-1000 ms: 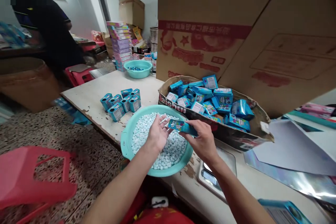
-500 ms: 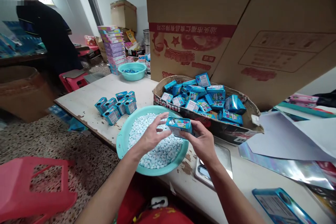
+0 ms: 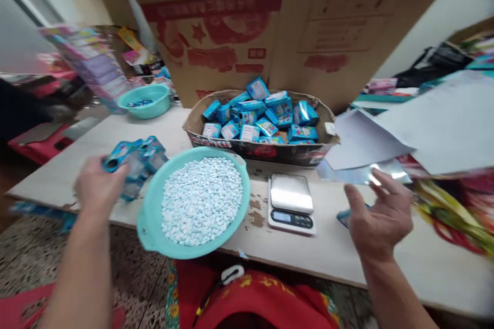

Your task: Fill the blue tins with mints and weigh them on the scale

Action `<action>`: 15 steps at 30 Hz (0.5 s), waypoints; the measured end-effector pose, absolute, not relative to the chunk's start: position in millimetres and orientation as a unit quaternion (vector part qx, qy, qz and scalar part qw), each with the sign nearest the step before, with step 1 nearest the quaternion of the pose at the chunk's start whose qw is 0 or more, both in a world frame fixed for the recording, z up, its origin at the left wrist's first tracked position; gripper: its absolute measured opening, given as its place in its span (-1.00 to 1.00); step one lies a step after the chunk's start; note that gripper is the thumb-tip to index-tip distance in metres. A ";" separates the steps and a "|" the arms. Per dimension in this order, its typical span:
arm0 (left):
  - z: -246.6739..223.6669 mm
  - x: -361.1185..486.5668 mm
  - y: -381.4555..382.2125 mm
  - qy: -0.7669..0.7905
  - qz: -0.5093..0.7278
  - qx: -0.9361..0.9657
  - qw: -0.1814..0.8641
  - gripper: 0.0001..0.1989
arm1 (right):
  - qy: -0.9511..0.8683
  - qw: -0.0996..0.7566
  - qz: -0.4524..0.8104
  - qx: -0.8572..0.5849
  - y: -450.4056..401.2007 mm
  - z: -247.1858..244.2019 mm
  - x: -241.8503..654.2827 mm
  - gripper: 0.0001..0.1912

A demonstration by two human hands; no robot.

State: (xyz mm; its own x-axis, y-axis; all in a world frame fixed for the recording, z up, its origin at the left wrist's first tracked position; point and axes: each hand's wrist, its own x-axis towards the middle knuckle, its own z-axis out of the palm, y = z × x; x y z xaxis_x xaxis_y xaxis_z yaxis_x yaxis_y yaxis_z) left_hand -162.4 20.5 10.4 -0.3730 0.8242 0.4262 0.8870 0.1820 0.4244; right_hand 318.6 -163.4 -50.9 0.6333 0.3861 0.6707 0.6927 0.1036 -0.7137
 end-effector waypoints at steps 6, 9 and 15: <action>-74.1 -212.7 44.0 -0.794 -0.177 -0.581 -0.007 -0.51 | -0.299 0.502 -0.101 -0.805 -236.4 -114.7 381.1 -0.02; -89.0 -209.5 39.2 -0.772 -0.189 -0.605 0.042 -0.56 | -0.263 0.487 0.010 -0.833 -240.4 -130.4 385.3 -0.19; -50.7 -179.7 20.4 -0.662 -0.300 -0.677 0.118 -0.71 | -0.285 0.561 0.016 -0.777 -199.7 -98.9 367.9 -0.41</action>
